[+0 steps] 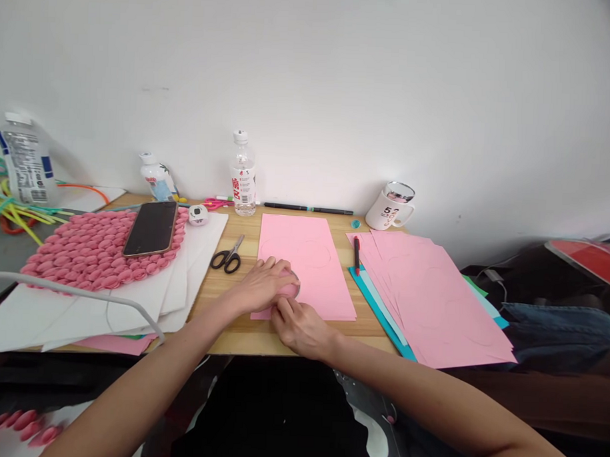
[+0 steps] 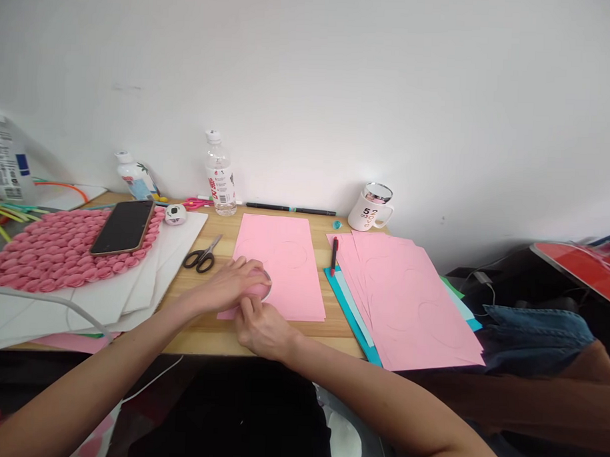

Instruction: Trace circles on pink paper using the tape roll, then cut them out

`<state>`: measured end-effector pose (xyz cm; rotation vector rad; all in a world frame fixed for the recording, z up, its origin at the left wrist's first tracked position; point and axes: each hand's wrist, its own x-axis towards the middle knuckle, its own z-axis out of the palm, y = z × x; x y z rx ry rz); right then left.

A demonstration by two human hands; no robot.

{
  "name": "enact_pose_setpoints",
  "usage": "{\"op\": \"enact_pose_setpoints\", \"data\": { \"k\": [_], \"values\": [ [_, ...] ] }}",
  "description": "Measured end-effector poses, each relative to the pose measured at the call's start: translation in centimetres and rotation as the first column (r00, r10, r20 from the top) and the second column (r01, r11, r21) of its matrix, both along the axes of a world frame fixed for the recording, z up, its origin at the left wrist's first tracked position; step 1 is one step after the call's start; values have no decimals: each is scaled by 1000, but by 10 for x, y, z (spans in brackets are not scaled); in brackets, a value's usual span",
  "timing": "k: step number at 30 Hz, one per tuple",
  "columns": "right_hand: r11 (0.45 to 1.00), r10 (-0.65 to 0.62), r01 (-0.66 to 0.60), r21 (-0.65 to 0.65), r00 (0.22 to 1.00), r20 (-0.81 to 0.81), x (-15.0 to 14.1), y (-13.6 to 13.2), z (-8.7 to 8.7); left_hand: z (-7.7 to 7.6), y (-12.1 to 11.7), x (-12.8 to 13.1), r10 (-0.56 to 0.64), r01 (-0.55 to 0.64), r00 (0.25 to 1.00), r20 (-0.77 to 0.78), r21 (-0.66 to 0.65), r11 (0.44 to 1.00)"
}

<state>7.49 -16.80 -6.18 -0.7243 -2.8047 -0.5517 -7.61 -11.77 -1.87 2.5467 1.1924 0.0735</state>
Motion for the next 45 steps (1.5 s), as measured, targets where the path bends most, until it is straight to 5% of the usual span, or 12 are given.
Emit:
{"op": "enact_pose_setpoints", "data": {
  "k": [8, 15, 19, 23, 26, 32, 37, 45],
  "values": [
    [994, -69, 79, -71, 990, 125, -7, -5, 14, 3, -1, 1, -14, 15, 1000, -28, 22, 1000],
    [955, -151, 187, -232, 975, 164, 25, 3, 17, 3, -1, 1, -15, 16, 999, -48, 31, 999],
    [804, -400, 297, -515, 911, -99, 51, 21, 20, 5, -4, 4, -18, 21, 997, -70, 44, 999],
    [576, -620, 109, -810, 705, -345, 67, 52, 22, 9, -11, 10, 15, -11, 994, -111, 31, 999],
    [487, -642, -10, -873, 673, -366, 64, 78, 27, 8, -17, 15, 43, -37, 992, -122, 54, 998],
    [508, -446, -72, -858, 830, -334, 25, 119, 47, -3, -24, 22, 55, -40, 993, -101, 142, 989],
    [544, -147, -59, -837, 975, -164, -16, 132, 59, -10, -29, 27, 126, -92, 978, -169, 194, 977],
    [675, 167, 26, -737, 968, 187, -51, 130, 65, -29, -28, 29, 166, -124, 971, -171, 232, 965]
  ]
}}
